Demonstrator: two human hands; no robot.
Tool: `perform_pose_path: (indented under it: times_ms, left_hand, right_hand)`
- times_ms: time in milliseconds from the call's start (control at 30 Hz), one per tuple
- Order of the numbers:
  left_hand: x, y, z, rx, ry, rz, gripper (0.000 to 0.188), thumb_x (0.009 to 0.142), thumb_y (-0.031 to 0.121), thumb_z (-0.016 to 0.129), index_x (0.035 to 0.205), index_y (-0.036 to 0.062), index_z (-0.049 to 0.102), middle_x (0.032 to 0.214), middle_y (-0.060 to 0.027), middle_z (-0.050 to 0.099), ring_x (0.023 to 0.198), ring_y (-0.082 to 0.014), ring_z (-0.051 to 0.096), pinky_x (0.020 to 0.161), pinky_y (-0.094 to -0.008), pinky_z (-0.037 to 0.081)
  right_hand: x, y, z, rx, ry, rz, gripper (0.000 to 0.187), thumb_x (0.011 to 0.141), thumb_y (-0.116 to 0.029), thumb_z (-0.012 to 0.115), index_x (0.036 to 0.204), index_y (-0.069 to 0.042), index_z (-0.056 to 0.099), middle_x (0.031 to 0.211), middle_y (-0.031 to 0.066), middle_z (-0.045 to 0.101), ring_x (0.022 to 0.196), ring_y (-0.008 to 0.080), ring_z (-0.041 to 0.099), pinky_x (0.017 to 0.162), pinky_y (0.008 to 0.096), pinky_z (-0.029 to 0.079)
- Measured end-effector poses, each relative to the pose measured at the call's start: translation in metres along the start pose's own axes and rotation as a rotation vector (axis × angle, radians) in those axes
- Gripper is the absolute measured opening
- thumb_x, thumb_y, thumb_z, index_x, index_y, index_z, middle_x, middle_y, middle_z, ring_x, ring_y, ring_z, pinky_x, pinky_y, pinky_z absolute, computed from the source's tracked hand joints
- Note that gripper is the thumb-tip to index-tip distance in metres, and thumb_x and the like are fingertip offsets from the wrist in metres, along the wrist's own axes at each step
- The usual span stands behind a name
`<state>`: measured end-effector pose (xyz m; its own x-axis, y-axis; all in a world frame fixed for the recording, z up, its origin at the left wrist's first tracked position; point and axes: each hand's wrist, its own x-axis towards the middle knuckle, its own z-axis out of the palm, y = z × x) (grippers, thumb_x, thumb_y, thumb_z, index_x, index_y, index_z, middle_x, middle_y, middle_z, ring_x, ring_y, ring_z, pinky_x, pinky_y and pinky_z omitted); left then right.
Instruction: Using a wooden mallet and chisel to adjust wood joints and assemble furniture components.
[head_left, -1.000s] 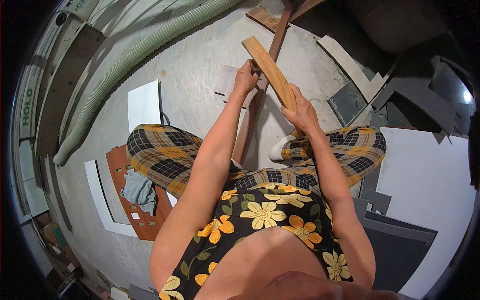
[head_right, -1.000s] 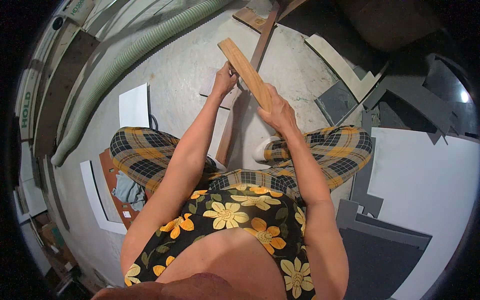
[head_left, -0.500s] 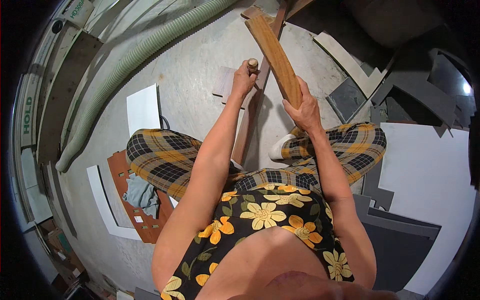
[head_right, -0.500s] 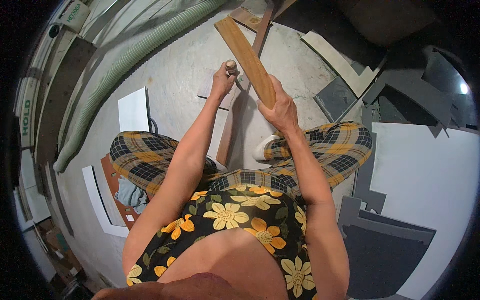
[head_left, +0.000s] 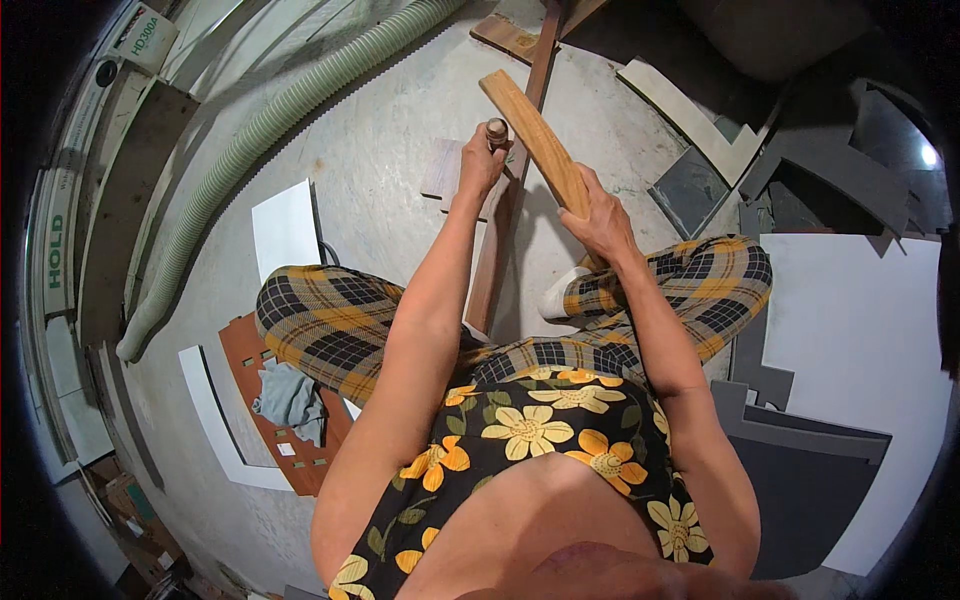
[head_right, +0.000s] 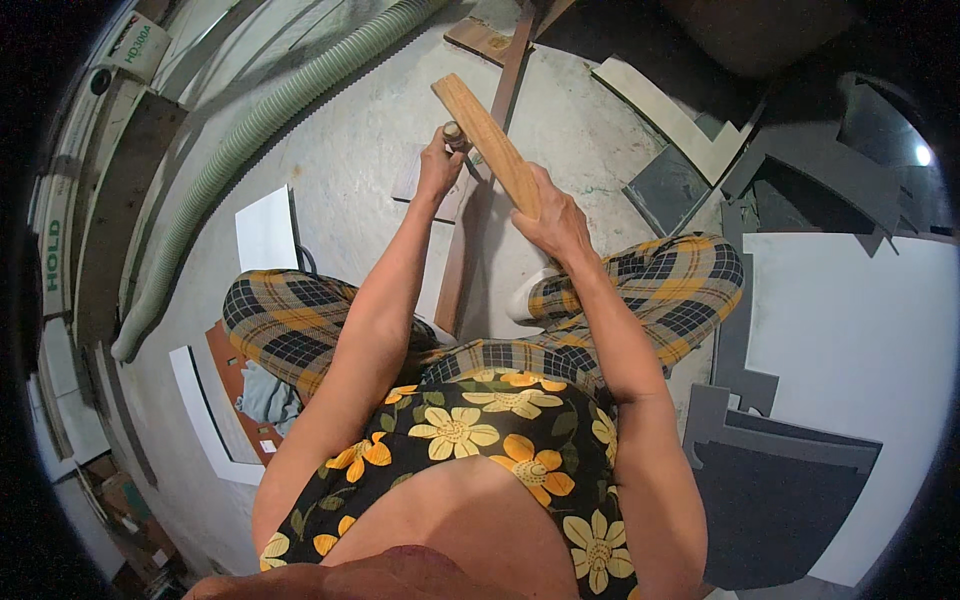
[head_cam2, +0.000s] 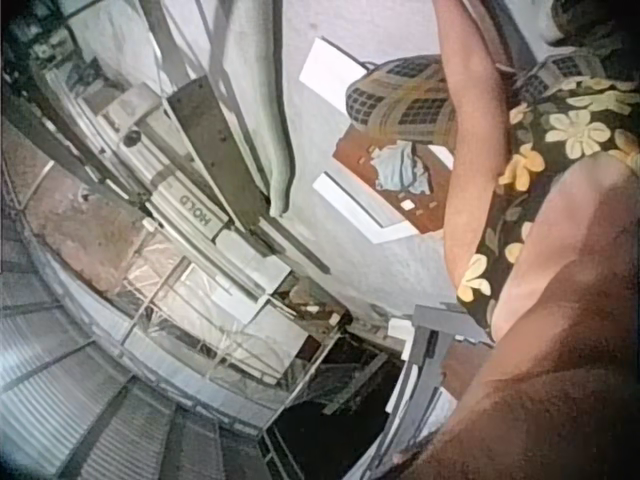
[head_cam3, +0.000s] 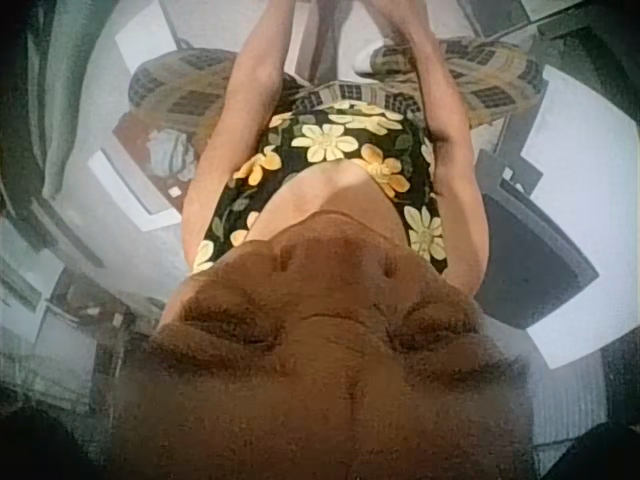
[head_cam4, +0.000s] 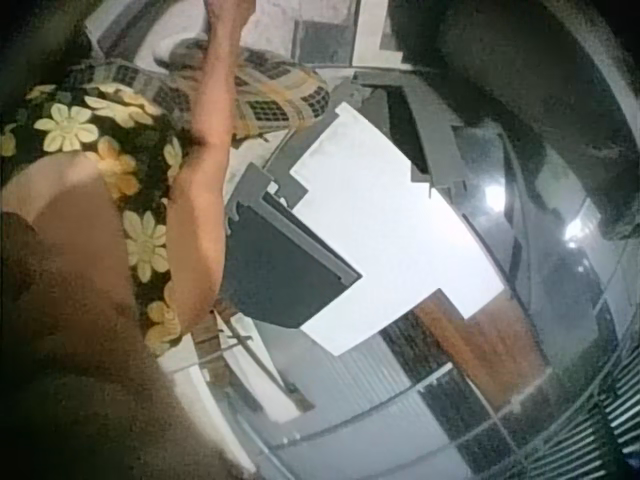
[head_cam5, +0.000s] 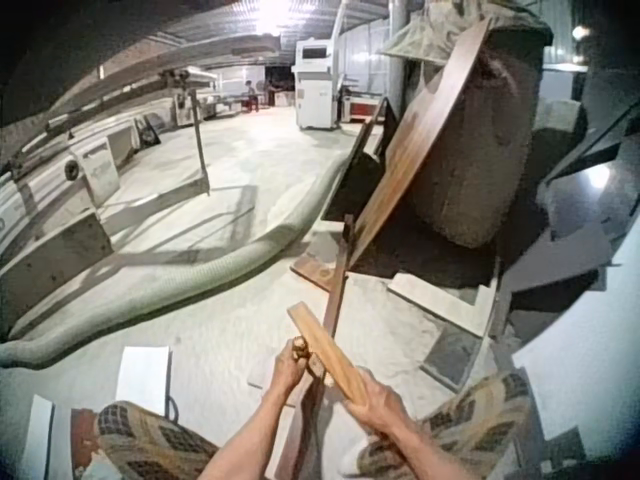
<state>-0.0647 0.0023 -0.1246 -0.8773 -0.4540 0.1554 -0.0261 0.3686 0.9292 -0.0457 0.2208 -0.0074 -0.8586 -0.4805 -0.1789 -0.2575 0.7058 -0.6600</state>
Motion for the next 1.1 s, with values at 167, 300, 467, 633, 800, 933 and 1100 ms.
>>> perform_pose_path:
  times_ms: [167,300,467,633,800,933,1100]
  left_hand:
    - [0.004,-0.009,0.002,0.038,0.015,0.023,0.032,0.078,0.001,0.059,0.109,0.0016,0.053,0.095,-0.0200,0.067,0.093,-0.0341,0.066,0.082,-0.0395,0.051]
    - [0.005,-0.023,0.000,0.017,0.030,0.018,0.033,0.079,0.006,0.063,0.111,0.0025,0.053,0.094,-0.0200,0.068,0.092,-0.0335,0.067,0.080,-0.0405,0.052]
    - [0.006,-0.015,0.004,0.077,0.053,0.019,0.034,0.080,0.010,0.067,0.111,0.0032,0.054,0.093,-0.0201,0.068,0.090,-0.0344,0.067,0.078,-0.0411,0.052]
    - [0.004,-0.011,-0.001,0.065,0.074,-0.005,0.031,0.077,0.001,0.064,0.107,0.0010,0.054,0.095,-0.0206,0.067,0.091,-0.0351,0.065,0.079,-0.0395,0.050]
    - [0.004,-0.008,-0.007,0.045,0.097,0.053,0.031,0.077,-0.001,0.063,0.106,0.0012,0.054,0.096,-0.0191,0.068,0.090,-0.0311,0.067,0.078,-0.0382,0.050]
    - [0.003,-0.009,-0.007,0.052,0.096,-0.010,0.031,0.077,0.000,0.064,0.106,0.0011,0.054,0.094,-0.0193,0.068,0.089,-0.0312,0.067,0.077,-0.0383,0.051]
    - [0.003,-0.014,-0.002,0.042,0.091,-0.039,0.036,0.076,0.005,0.063,0.111,0.0031,0.055,0.094,-0.0177,0.068,0.091,-0.0320,0.067,0.080,-0.0383,0.050]
  right_hand:
    - [-0.001,-0.004,-0.002,0.061,0.114,-0.052,0.074,0.074,-0.026,0.068,0.139,-0.012,0.036,0.109,0.0258,0.063,0.101,0.0423,0.062,0.086,0.0440,0.048]
    - [-0.001,-0.012,0.000,0.135,0.273,-0.190,0.072,0.075,-0.019,0.068,0.138,-0.013,0.035,0.104,0.0256,0.063,0.095,0.0437,0.062,0.082,0.0470,0.050]
    - [-0.001,-0.007,0.001,0.211,0.333,-0.255,0.072,0.076,-0.019,0.068,0.139,-0.013,0.034,0.108,0.0246,0.062,0.096,0.0431,0.062,0.083,0.0466,0.050]
    - [0.003,-0.008,0.009,0.066,0.191,-0.174,0.070,0.075,-0.023,0.068,0.138,-0.015,0.038,0.106,0.0237,0.064,0.098,0.0419,0.062,0.083,0.0454,0.050]
    - [0.007,0.002,0.014,-0.019,0.046,-0.029,0.071,0.073,-0.025,0.068,0.138,-0.017,0.039,0.105,0.0230,0.064,0.097,0.0430,0.062,0.083,0.0455,0.049]
    - [0.006,-0.002,0.011,0.041,0.113,-0.047,0.072,0.073,-0.025,0.069,0.138,-0.016,0.038,0.104,0.0242,0.064,0.097,0.0425,0.062,0.083,0.0448,0.049]
    - [0.004,-0.009,0.006,0.092,0.210,-0.108,0.074,0.073,-0.023,0.071,0.138,-0.014,0.038,0.103,0.0253,0.064,0.097,0.0424,0.062,0.082,0.0448,0.050]
